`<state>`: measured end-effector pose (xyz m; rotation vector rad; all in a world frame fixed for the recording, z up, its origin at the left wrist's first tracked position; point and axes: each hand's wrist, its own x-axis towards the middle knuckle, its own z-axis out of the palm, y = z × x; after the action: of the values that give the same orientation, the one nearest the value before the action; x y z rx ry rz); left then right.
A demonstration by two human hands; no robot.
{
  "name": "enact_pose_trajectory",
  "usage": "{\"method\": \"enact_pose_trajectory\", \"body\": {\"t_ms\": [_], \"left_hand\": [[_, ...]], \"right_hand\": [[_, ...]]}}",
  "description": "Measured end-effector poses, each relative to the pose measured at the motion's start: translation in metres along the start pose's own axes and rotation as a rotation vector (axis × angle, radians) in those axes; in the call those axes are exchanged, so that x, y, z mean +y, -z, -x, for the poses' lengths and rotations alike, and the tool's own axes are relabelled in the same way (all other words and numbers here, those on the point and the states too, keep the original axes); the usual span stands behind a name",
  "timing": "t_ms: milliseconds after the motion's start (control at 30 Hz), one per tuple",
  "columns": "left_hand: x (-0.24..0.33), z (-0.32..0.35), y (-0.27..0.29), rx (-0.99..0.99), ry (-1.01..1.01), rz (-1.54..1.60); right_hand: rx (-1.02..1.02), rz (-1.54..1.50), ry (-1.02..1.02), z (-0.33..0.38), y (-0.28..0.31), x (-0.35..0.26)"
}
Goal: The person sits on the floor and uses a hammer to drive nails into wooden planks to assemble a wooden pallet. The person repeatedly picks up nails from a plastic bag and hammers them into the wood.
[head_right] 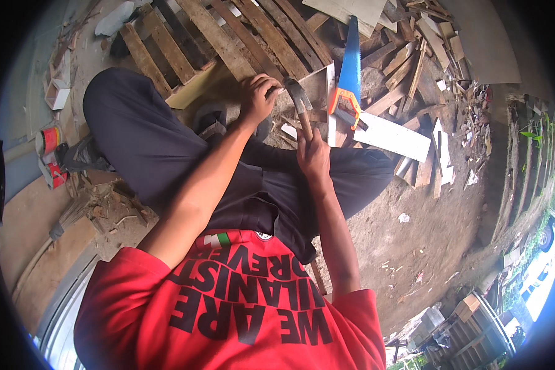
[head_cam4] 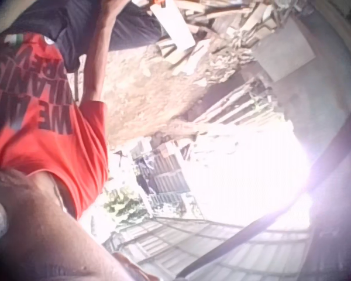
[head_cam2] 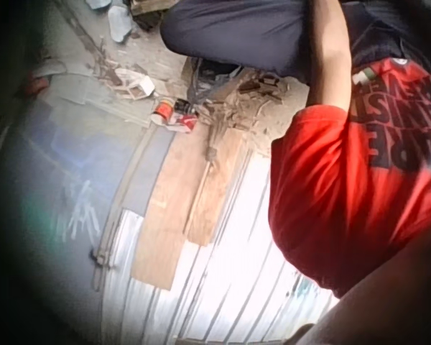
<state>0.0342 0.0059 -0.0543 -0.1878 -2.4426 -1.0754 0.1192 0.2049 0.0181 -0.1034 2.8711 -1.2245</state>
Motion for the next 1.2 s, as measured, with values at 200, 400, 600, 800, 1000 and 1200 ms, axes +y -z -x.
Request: {"method": "enact_pose_trajectory", "body": {"t_ms": [200, 400, 600, 800, 1000, 1200], "left_hand": [[0.001, 0.005, -0.001, 0.023, -0.009, -0.013], [0.000, 0.001, 0.001, -0.015, -0.010, -0.002], [0.002, -0.002, 0.002, 0.013, -0.011, 0.014], [0.003, 0.006, 0.001, 0.012, 0.009, -0.046], [0.001, 0.002, 0.006, -0.050, 0.004, -0.007], [0.004, 0.000, 0.003, -0.002, -0.008, -0.009]], "right_hand": [[-0.105, 0.089, -0.014, 0.000, -0.004, 0.009], [-0.141, 0.079, -0.029, 0.000, -0.007, 0.009], [-0.078, -0.013, -0.053, -0.002, -0.002, 0.001], [-0.147, 0.053, -0.032, 0.002, 0.000, 0.004], [-0.123, -0.017, -0.024, 0.000, -0.002, 0.001], [-0.036, -0.068, 0.016, -0.001, 0.000, -0.001]]}}
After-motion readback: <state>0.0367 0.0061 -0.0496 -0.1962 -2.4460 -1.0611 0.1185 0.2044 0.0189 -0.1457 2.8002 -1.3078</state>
